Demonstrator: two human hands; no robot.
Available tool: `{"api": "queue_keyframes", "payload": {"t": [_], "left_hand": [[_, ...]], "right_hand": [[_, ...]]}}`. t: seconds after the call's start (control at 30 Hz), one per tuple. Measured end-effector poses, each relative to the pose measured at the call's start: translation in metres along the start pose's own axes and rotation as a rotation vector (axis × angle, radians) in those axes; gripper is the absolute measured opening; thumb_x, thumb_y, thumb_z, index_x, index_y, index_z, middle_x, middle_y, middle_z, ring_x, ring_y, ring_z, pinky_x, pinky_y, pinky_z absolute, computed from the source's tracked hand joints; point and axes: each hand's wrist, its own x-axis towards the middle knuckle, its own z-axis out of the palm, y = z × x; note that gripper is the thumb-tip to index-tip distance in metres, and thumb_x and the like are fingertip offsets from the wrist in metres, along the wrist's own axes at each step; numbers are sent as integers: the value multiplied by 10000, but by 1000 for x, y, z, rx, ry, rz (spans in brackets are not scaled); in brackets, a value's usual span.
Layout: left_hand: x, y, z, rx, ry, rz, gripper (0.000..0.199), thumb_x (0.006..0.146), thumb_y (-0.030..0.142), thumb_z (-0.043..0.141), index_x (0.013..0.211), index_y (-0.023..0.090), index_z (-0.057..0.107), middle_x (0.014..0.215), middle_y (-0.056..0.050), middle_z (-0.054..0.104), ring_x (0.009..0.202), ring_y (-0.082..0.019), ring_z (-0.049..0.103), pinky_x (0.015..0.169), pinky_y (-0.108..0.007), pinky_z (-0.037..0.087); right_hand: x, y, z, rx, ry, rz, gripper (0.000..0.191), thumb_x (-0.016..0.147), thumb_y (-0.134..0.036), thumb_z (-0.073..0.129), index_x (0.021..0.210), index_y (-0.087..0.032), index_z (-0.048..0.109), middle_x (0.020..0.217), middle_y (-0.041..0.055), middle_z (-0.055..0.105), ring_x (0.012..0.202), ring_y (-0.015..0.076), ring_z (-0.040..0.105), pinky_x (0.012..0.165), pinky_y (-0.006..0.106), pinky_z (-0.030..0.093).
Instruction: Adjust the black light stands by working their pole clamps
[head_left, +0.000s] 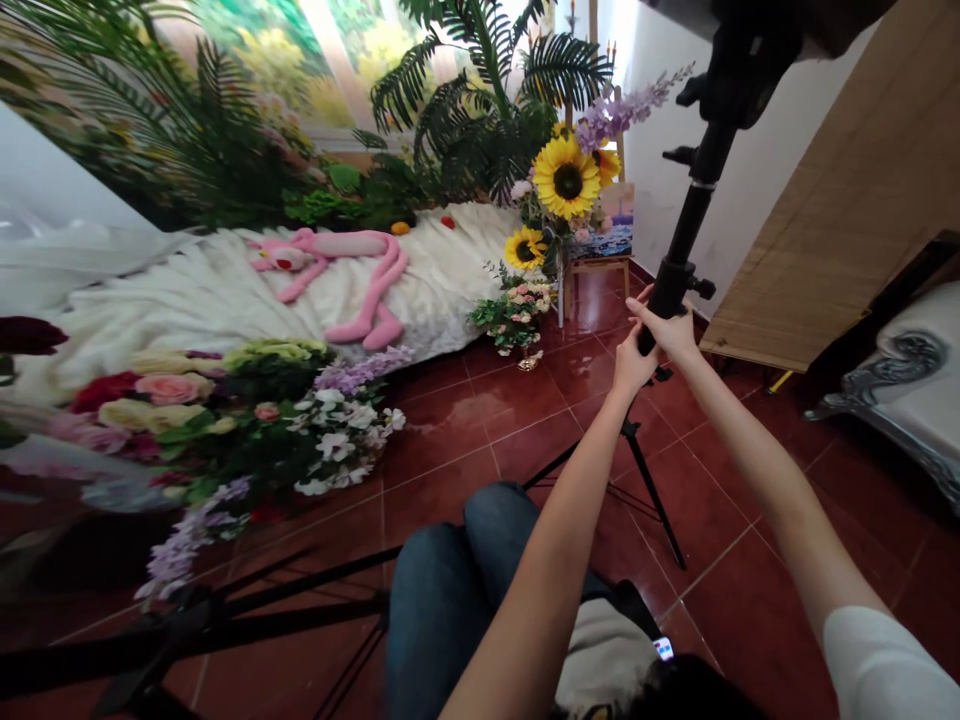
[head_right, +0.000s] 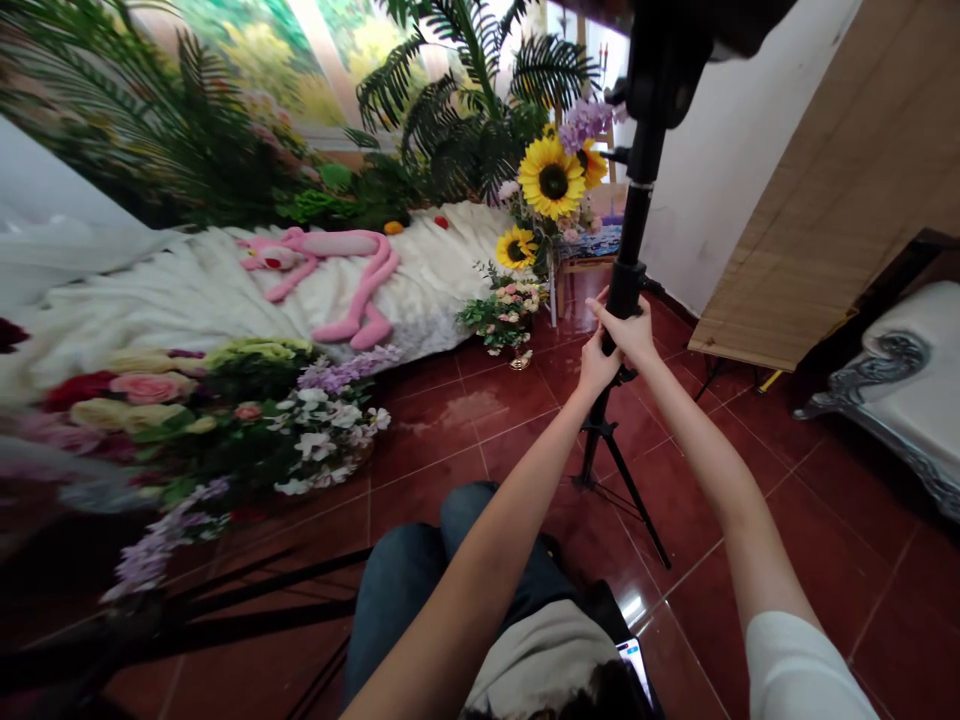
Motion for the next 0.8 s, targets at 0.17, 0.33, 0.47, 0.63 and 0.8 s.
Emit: {"api": "queue_keyframes", "payload": {"t": [0.17, 0.33, 0.47, 0.63, 0.8], "left_hand": [[-3, -3, 1, 19, -3, 10, 282, 843, 462, 650, 930, 193, 645, 679, 4, 627, 617, -137, 579, 639, -269, 452], [-5, -2, 2, -8, -8, 21, 429, 837, 636, 591, 865, 209, 610, 618, 36, 557, 578, -114, 531, 601, -246, 405], [-4, -3, 1, 6, -1, 33, 432, 842, 639, 588, 849, 208, 601, 628, 33, 554, 588, -112, 532, 605, -245, 395], [-3, -5, 1, 27, 2, 35, 429, 838, 632, 598, 828, 204, 591, 619, 30, 543, 591, -118, 532, 601, -249, 385], [-1, -7, 2, 45, -9, 39, 422, 850, 626, 587, 799, 208, 569, 614, 25, 533, 587, -123, 534, 596, -252, 374]], "right_hand": [[22, -20, -4, 52, -139, -17, 376, 852, -513, 713, 994, -178, 619, 590, -47, 529, 598, 116, 584, 698, 339, 571], [48, -43, -12, 17, -117, -80, 412, 849, -523, 722, 1012, -157, 627, 573, -62, 510, 562, 84, 571, 655, 295, 551], [63, -53, -17, 29, -164, -109, 456, 812, -551, 744, 994, -155, 612, 602, -60, 539, 591, 92, 594, 662, 301, 558], [75, -72, -19, 97, -146, -119, 402, 740, -483, 833, 901, -205, 592, 602, -62, 542, 594, 119, 606, 638, 294, 562], [77, -83, -18, 120, -163, -99, 360, 722, -408, 858, 848, -237, 568, 528, -86, 464, 522, 113, 557, 605, 281, 541]]}}
